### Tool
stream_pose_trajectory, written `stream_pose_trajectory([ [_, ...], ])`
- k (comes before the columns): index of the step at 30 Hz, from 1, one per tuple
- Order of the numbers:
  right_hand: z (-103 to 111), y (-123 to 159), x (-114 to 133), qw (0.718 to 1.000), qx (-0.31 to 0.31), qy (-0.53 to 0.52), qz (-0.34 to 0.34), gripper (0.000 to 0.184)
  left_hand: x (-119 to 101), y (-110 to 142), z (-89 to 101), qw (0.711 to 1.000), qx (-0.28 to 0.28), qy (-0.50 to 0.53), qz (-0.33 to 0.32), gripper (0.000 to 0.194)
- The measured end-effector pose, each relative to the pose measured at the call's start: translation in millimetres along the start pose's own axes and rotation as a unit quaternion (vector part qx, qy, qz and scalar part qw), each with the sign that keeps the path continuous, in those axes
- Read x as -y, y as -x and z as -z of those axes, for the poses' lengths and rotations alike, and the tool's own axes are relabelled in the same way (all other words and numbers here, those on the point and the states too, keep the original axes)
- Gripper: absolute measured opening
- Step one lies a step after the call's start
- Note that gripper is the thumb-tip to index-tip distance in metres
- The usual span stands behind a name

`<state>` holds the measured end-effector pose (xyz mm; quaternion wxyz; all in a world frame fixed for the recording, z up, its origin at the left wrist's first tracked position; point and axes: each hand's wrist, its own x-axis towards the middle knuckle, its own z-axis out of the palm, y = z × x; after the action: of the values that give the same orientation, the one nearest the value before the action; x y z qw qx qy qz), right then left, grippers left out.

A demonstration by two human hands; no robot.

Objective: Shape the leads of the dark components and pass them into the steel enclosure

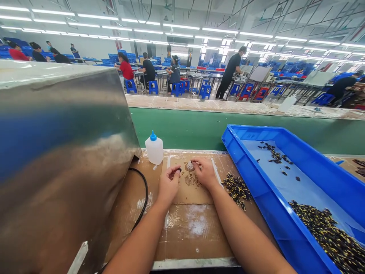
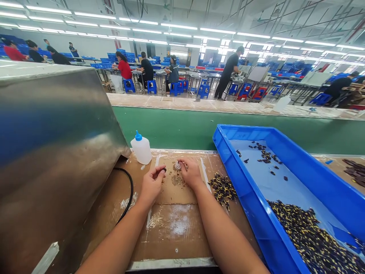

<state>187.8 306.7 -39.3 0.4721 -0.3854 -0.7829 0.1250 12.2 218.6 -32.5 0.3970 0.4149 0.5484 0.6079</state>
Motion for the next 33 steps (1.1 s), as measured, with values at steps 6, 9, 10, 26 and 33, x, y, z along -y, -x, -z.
stream_pose_trajectory([
  [6,9,3,12,0.987,-0.061,-0.086,-0.122,0.022,7,-3,1.0,0.999,0.008,0.035,0.012,0.044],
  [9,13,11,26,0.966,-0.056,-0.179,-0.178,0.025,7,-4,0.4,0.999,0.004,0.045,0.022,0.045],
  [10,14,15,31,0.954,-0.05,-0.219,-0.198,0.025,6,-4,-0.1,0.998,0.002,0.051,0.026,0.044],
  [26,1,31,58,0.657,-0.001,-0.636,-0.405,0.037,-9,12,-7.6,0.997,0.063,0.026,-0.044,0.028],
  [33,8,29,63,0.659,0.011,-0.638,-0.399,0.035,-10,8,-3.3,0.997,0.052,0.057,-0.03,0.026],
])
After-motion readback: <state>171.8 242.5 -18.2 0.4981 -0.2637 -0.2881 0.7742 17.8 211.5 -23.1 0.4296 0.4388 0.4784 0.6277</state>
